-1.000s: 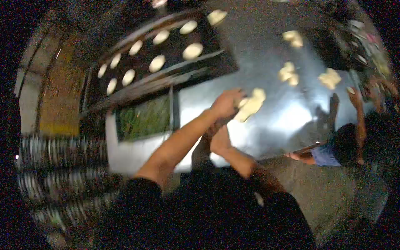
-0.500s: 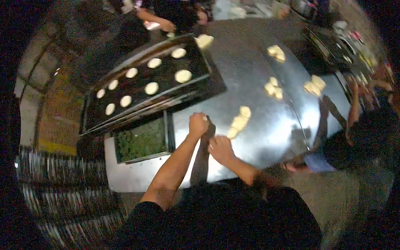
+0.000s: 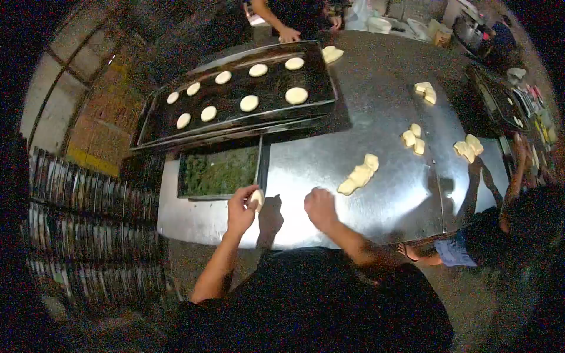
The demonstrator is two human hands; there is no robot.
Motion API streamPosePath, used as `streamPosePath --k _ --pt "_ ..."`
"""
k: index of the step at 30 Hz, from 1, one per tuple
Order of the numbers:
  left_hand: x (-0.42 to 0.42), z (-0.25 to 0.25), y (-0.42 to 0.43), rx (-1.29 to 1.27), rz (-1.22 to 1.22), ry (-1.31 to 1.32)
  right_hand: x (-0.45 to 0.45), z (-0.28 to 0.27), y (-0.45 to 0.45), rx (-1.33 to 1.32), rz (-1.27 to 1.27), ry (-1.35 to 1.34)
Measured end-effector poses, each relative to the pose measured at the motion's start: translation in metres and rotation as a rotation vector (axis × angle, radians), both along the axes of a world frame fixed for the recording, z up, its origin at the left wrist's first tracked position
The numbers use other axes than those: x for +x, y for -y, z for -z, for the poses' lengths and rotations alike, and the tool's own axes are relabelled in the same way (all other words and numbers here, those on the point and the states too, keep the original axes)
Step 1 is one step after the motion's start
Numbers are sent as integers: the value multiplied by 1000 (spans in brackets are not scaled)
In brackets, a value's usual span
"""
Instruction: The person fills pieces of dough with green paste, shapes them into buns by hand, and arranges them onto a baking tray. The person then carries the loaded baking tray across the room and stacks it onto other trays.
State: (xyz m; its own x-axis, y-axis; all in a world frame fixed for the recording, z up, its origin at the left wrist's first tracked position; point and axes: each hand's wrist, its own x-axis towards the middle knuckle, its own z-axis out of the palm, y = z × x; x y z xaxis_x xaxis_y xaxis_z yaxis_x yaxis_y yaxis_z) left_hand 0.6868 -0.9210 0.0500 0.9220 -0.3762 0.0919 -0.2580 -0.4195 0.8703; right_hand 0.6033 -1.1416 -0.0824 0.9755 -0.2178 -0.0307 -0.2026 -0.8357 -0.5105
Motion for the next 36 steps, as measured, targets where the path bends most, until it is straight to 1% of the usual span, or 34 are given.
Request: streamPosePath --k 1,2,3,4,5,6,7,8,9,11,12,13,14,15,16,17,18,19,20,21,23,24,25,26,27,28,29,30,31,32,33,34,35,36 --pt "-3 -7 -13 28 -27 59 -13 -22 6 -207 -69 78" --pt "-3 16 -36 -18 -122 98 -30 -22 3 -254 -53 256" --pt "-4 29 -58 28 -194 165 -48 -21 -4 -309 -32 436" --pt "1 50 -86 108 -238 196 -58 -47 -7 -78 -97 223" --pt "4 68 -111 197 -280 210 -52 -66 -9 -70 -126 145" --pt "6 74 -129 361 -283 205 -38 -86 -11 -58 -162 55" --pt "3 81 -141 527 -291 196 -18 -114 -13 -159 -124 184" --pt "-1 92 -146 502 -322 293 4 -161 -10 -163 -64 319" --pt "-5 94 -151 511 -338 279 13 -178 -7 -155 -85 311" --pt "-5 90 -155 630 -350 360 28 -195 -7 -236 90 577" --pt "-5 90 -154 631 -345 353 30 -138 -19 -291 38 320" --pt "-8 93 -154 619 -380 340 16 -58 -21 -336 -102 134" --pt "-6 98 -155 537 -328 357 13 -57 -18 -234 -72 147" --pt "3 102 -154 452 -285 387 12 -66 -11 -74 -15 308" --pt "2 95 -148 395 -302 451 4 -51 1 -2 -29 241" --pt "3 104 -149 362 -319 446 -18 -22 20 84 -153 181" --pt "-2 100 -151 435 -294 394 -36 -38 19 49 -240 138" --pt "1 95 -150 499 -267 354 -45 -84 9 9 -270 -13" --pt "3 100 -150 482 -287 374 -47 -83 11 -96 -303 -41" --pt "3 100 -151 506 -289 345 -31 -99 -1 -106 -308 -46" --pt "5 101 -154 500 -280 310 31 -146 -35 264 -305 -343" --pt "6 100 -154 503 -277 313 68 -146 -53 239 -398 -164" --pt "6 94 -154 496 -276 304 116 -161 -77 303 -520 2" --pt "6 96 -155 474 -279 298 164 -194 -112 353 -620 203" --pt "6 99 -156 455 -283 295 214 -222 -145 300 -744 480" --pt "7 100 -157 436 -281 305 257 -244 -172 314 -736 479" --pt "7 102 -158 418 -285 313 303 -260 -201 271 -687 576" --pt "7 105 -158 416 -296 303 349 -267 -235 308 -645 726" --pt "7 107 -160 397 -289 254 394 -262 -264 335 -576 760" --pt "8 107 -162 353 -294 251 435 -253 -292 272 -530 797" --pt "5 107 -165 314 -298 245 477 -223 -316 184 -488 767" --pt "4 104 -166 226 -341 302 509 -192 -329 -48 -544 503" --pt "5 101 -165 132 -365 362 500 -196 -333 -468 -555 135" --pt "6 97 -165 134 -357 336 497 -193 -337 -291 -481 283"
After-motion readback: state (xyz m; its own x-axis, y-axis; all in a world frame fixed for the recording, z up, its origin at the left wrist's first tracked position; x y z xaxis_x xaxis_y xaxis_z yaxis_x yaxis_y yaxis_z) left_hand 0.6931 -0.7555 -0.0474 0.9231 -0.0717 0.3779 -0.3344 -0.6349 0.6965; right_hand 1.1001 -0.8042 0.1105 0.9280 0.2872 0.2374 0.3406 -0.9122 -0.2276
